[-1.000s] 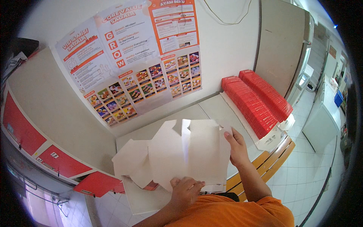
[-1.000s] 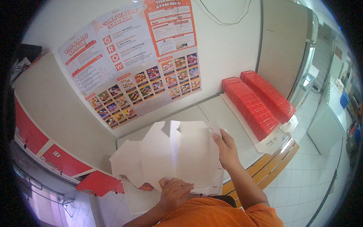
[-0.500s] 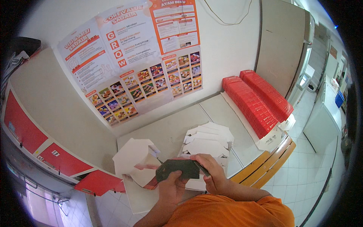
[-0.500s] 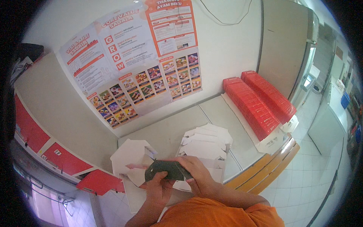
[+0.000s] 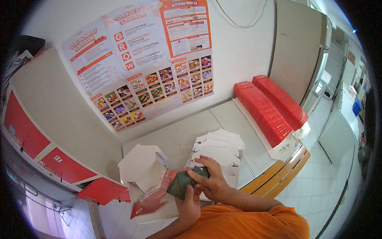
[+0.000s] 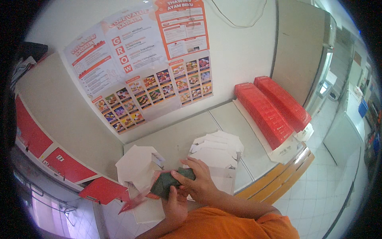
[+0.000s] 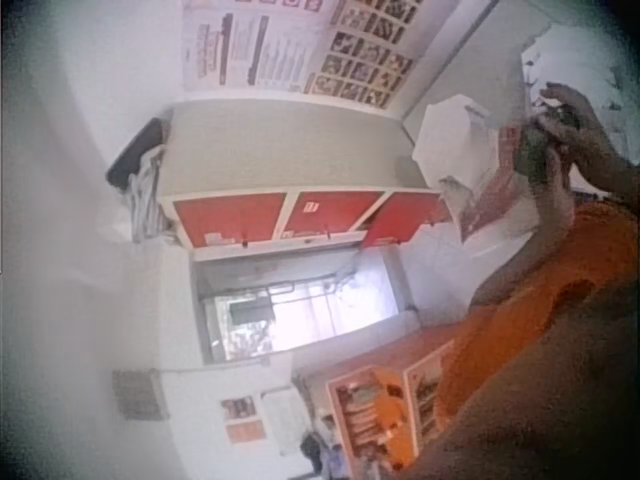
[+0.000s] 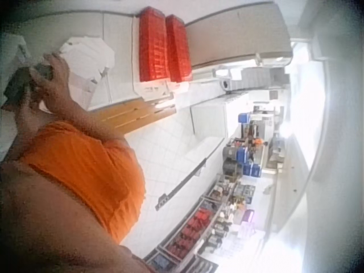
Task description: The person repeatedly folds flat white cardboard pieces into small box shapes and places them on a counter. The person handles the boxes one at a time, folding the sides and stacking the finished units.
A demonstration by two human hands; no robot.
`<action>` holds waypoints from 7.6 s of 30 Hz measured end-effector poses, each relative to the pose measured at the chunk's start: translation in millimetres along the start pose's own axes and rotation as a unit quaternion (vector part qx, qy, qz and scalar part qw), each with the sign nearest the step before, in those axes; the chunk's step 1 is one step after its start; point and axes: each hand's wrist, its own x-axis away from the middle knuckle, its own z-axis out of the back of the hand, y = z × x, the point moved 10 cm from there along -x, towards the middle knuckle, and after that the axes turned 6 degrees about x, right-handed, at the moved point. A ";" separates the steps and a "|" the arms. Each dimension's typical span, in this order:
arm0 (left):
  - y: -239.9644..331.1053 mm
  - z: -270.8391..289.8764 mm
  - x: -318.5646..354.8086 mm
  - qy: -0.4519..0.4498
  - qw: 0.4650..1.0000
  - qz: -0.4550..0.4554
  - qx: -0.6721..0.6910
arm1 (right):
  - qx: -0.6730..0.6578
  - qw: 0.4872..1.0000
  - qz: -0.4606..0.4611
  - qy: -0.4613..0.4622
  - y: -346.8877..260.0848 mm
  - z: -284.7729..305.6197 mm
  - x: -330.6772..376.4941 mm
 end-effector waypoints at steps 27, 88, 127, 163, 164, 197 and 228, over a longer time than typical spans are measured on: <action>67.5 -17.6 -41.8 -0.027 0.959 0.010 -0.282 | -0.053 0.986 -0.046 -0.154 10.0 32.5 0.0; 149.0 268.6 -75.8 0.041 0.778 -0.248 -0.575 | 0.017 0.941 -0.152 -0.302 130.7 -318.3 -46.9; 173.4 -3.7 26.8 -0.262 0.752 -0.009 -0.604 | 0.127 0.866 -0.116 -0.469 111.8 -253.5 101.9; -27.9 53.1 -44.7 -0.188 0.672 -0.274 -0.662 | 0.189 0.902 -0.105 -0.374 87.7 -9.1 7.6; 5.8 -6.1 -42.4 -0.184 0.638 -0.339 -0.666 | 0.151 0.895 -0.080 -0.413 71.3 2.8 0.1; -22.6 -15.0 -68.4 -0.025 0.998 0.054 -0.023 | -0.058 0.996 -0.062 -0.020 51.7 5.7 2.6; -9.1 -66.3 15.2 -0.428 0.617 -0.244 -0.614 | -0.083 0.877 -0.433 0.194 147.3 80.9 49.9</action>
